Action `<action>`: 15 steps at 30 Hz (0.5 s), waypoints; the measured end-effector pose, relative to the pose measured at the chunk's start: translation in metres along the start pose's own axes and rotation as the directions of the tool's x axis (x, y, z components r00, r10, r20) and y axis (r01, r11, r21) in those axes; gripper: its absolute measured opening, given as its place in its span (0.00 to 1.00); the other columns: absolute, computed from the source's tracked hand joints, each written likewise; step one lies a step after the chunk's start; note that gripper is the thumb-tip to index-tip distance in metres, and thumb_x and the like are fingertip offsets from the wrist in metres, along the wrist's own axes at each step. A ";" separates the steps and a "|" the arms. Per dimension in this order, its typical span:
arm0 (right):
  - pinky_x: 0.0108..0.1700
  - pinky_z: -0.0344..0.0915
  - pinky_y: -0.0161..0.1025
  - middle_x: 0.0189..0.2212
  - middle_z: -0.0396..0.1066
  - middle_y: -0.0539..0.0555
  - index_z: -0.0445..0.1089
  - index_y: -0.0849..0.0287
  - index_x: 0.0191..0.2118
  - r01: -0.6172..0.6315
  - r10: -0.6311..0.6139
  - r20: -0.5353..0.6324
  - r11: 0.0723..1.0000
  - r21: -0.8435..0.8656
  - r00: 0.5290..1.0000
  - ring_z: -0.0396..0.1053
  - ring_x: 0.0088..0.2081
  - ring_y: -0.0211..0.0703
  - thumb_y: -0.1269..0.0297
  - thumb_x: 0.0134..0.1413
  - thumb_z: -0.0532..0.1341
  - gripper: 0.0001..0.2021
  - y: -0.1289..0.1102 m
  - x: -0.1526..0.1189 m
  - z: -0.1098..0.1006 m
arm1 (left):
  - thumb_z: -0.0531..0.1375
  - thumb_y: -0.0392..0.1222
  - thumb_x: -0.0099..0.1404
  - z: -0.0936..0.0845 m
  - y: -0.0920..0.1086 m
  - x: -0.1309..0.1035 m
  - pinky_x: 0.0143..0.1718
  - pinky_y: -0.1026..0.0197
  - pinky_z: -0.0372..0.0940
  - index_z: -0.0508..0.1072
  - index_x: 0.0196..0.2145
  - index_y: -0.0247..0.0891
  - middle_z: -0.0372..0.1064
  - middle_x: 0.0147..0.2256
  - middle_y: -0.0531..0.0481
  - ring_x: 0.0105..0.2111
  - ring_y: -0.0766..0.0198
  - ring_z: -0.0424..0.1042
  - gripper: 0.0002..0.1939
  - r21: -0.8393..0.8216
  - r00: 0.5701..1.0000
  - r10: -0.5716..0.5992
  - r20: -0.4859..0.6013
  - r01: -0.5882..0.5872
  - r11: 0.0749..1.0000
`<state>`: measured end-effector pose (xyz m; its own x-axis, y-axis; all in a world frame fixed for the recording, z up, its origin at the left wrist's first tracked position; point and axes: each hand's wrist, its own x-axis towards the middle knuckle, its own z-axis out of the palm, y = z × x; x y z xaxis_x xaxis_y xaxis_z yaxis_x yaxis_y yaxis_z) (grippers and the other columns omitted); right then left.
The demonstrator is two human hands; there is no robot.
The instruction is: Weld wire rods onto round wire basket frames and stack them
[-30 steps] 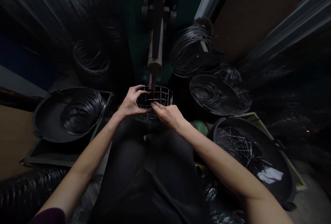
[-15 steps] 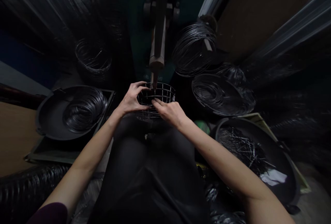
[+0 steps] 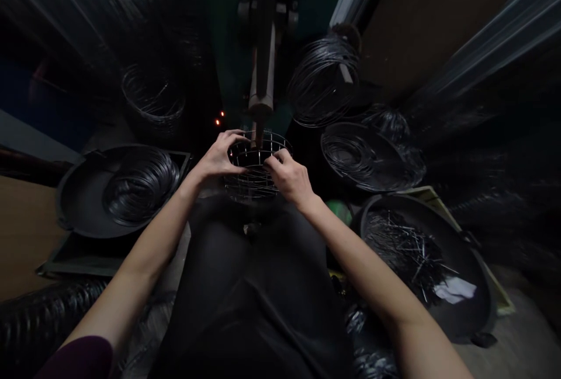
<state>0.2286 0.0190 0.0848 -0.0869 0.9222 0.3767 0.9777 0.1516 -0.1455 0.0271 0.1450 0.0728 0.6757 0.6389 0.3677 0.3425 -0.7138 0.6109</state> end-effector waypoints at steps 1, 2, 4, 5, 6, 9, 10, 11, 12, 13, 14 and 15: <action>0.28 0.57 0.33 0.41 0.71 0.54 0.74 0.55 0.42 -0.015 0.015 -0.018 1.000 0.011 1.000 0.67 0.33 0.37 0.60 0.63 0.55 0.11 0.001 0.004 0.002 | 0.73 0.45 0.44 0.000 -0.003 0.003 0.60 0.43 0.60 0.69 0.50 0.39 0.61 0.57 0.40 0.58 0.46 0.61 0.36 0.000 1.000 0.000 -0.004 0.000 1.000; 0.29 0.56 0.33 0.40 0.70 0.54 0.74 0.55 0.42 -0.026 0.027 -0.032 0.999 0.029 0.999 0.66 0.32 0.37 0.60 0.62 0.56 0.10 0.001 0.008 0.003 | 0.73 0.44 0.43 0.000 -0.006 0.006 0.60 0.43 0.60 0.69 0.51 0.39 0.61 0.57 0.40 0.58 0.45 0.60 0.36 0.000 1.000 0.000 -0.008 0.000 1.000; 0.30 0.58 0.33 0.38 0.69 0.55 0.74 0.56 0.40 -0.049 0.054 -0.054 0.996 0.080 0.997 0.66 0.33 0.38 0.61 0.62 0.58 0.09 0.002 0.014 0.004 | 0.73 0.44 0.43 0.000 -0.010 0.010 0.60 0.43 0.60 0.69 0.50 0.38 0.61 0.57 0.40 0.58 0.45 0.60 0.36 0.002 1.000 0.004 -0.007 -0.004 1.000; 0.31 0.59 0.34 0.37 0.68 0.55 0.74 0.57 0.39 -0.062 0.069 -0.061 0.992 0.110 0.996 0.65 0.33 0.38 0.61 0.61 0.58 0.08 0.002 0.015 0.004 | 0.73 0.45 0.44 0.000 -0.011 0.011 0.60 0.43 0.59 0.69 0.50 0.38 0.62 0.57 0.40 0.58 0.46 0.61 0.36 0.001 1.000 0.009 -0.006 -0.009 1.000; 0.32 0.60 0.35 0.37 0.68 0.55 0.74 0.57 0.38 -0.072 0.082 -0.063 0.987 0.143 0.995 0.65 0.33 0.38 0.62 0.60 0.59 0.08 0.002 0.016 0.004 | 0.73 0.45 0.44 0.000 -0.012 0.012 0.60 0.44 0.59 0.70 0.50 0.38 0.62 0.56 0.40 0.58 0.46 0.61 0.36 -0.001 1.000 0.019 -0.006 -0.019 1.000; 0.36 0.62 0.36 0.35 0.68 0.54 0.73 0.58 0.37 -0.099 0.120 -0.072 0.965 0.244 0.990 0.65 0.33 0.39 0.64 0.57 0.62 0.05 0.004 0.020 0.005 | 0.74 0.48 0.45 -0.001 -0.017 0.018 0.61 0.44 0.58 0.70 0.51 0.37 0.63 0.56 0.40 0.57 0.47 0.62 0.36 0.004 0.999 0.039 -0.017 -0.038 0.999; 0.36 0.63 0.37 0.34 0.67 0.53 0.73 0.58 0.36 -0.113 0.140 -0.082 0.955 0.274 0.987 0.65 0.33 0.40 0.65 0.56 0.63 0.04 0.006 0.025 0.006 | 0.74 0.48 0.44 -0.001 -0.020 0.021 0.60 0.44 0.58 0.70 0.51 0.37 0.63 0.56 0.40 0.57 0.46 0.62 0.37 0.009 0.999 0.033 -0.022 -0.032 0.999; 0.37 0.63 0.37 0.33 0.67 0.53 0.73 0.58 0.35 -0.131 0.166 -0.092 0.944 0.303 0.982 0.65 0.33 0.40 0.65 0.55 0.64 0.04 0.007 0.030 0.008 | 0.74 0.49 0.43 -0.003 -0.024 0.026 0.61 0.44 0.58 0.70 0.51 0.37 0.63 0.56 0.40 0.57 0.46 0.63 0.38 0.015 0.999 0.022 -0.025 -0.022 1.000; 0.37 0.64 0.38 0.33 0.67 0.52 0.72 0.58 0.35 -0.156 0.198 -0.100 0.932 0.327 0.975 0.65 0.33 0.41 0.65 0.54 0.65 0.04 0.009 0.038 0.011 | 0.74 0.49 0.43 -0.005 -0.028 0.032 0.61 0.44 0.58 0.70 0.51 0.37 0.63 0.56 0.40 0.57 0.46 0.63 0.38 0.020 1.000 0.011 -0.025 -0.010 1.000; 0.38 0.64 0.38 0.33 0.67 0.52 0.72 0.59 0.34 -0.187 0.233 -0.100 0.921 0.343 0.967 0.65 0.33 0.41 0.66 0.53 0.66 0.04 0.009 0.045 0.012 | 0.74 0.50 0.42 -0.007 -0.032 0.038 0.61 0.44 0.58 0.70 0.51 0.37 0.63 0.56 0.40 0.57 0.46 0.63 0.39 0.023 1.000 0.003 -0.020 -0.002 1.000; 0.38 0.64 0.39 0.33 0.68 0.53 0.72 0.59 0.33 -0.222 0.269 -0.091 0.910 0.351 0.959 0.66 0.33 0.42 0.66 0.52 0.66 0.04 0.007 0.052 0.012 | 0.74 0.52 0.42 -0.009 -0.035 0.043 0.61 0.44 0.58 0.70 0.51 0.37 0.63 0.55 0.40 0.58 0.46 0.62 0.39 0.022 1.000 0.001 -0.007 -0.001 1.000; 0.39 0.65 0.39 0.34 0.69 0.53 0.72 0.59 0.34 -0.258 0.301 -0.075 0.901 0.350 0.951 0.66 0.34 0.42 0.66 0.52 0.66 0.04 0.004 0.056 0.010 | 0.74 0.54 0.42 -0.012 -0.036 0.046 0.61 0.43 0.58 0.70 0.50 0.37 0.63 0.55 0.40 0.58 0.45 0.62 0.40 0.015 1.000 0.003 0.009 -0.004 1.000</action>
<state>0.2254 0.0749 0.0958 0.2264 0.8955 0.3832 0.8359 0.0233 -0.5485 0.0386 0.2033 0.0760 0.6825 0.6340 0.3638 0.3496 -0.7202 0.5993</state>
